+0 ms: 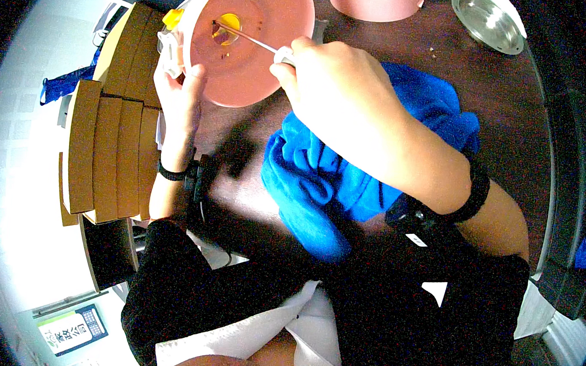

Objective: The person uses a screwdriver to tighten a screw into the center of a pink plastic bowl base. They rotate the bowl and continue to tighten the screw while holding the bowl steady.

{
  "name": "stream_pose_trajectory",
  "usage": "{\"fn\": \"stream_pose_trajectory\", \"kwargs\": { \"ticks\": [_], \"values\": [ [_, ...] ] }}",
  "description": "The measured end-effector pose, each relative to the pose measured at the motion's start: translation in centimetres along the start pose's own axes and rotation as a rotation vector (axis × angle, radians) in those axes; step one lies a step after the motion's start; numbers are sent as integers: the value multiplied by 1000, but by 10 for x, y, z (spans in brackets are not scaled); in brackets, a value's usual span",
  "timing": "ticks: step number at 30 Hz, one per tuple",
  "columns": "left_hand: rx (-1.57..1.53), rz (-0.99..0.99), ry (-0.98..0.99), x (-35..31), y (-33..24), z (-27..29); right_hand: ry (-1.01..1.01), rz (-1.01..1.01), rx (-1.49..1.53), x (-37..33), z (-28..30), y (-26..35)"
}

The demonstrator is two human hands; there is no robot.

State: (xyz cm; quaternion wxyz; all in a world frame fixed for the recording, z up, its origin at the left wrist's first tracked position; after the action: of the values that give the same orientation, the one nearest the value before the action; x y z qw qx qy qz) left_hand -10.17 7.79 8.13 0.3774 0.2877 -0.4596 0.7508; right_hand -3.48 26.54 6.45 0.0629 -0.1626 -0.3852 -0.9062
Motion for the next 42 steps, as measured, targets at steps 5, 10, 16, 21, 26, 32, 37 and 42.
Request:
{"fn": "stream_pose_trajectory", "kwargs": {
  "ticks": [5,10,16,21,26,32,37,42],
  "values": [
    [35,-16,56,-3,1,-6,-34,2,-325,-11,-4,6],
    [-54,23,28,-3,11,4,-134,73,-562,-10,0,11],
    [-177,155,112,0,11,5,-232,232,-633,-7,18,21],
    [-181,140,77,11,4,12,-53,111,-217,-1,6,5],
    [-242,209,-52,3,15,12,100,-26,204,2,-8,-4],
    [-98,96,70,4,2,9,27,56,-37,-4,-5,3],
    [-54,23,110,6,-1,9,44,68,-282,-9,-13,2],
    [22,66,137,5,-2,9,-28,95,-521,-6,-14,0]
  ]
}}
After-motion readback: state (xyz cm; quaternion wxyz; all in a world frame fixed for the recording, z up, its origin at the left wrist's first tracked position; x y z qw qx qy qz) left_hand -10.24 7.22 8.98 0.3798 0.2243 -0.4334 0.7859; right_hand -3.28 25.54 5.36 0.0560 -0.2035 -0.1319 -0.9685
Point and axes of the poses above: each hand's wrist, its own x-axis towards the middle knuckle, its own z-axis out of the back of the hand, y = z × x, the point moved 7 cm from there along x, towards the middle knuckle, and after that the axes turned 12 degrees about -z, right-handed, at the moved point
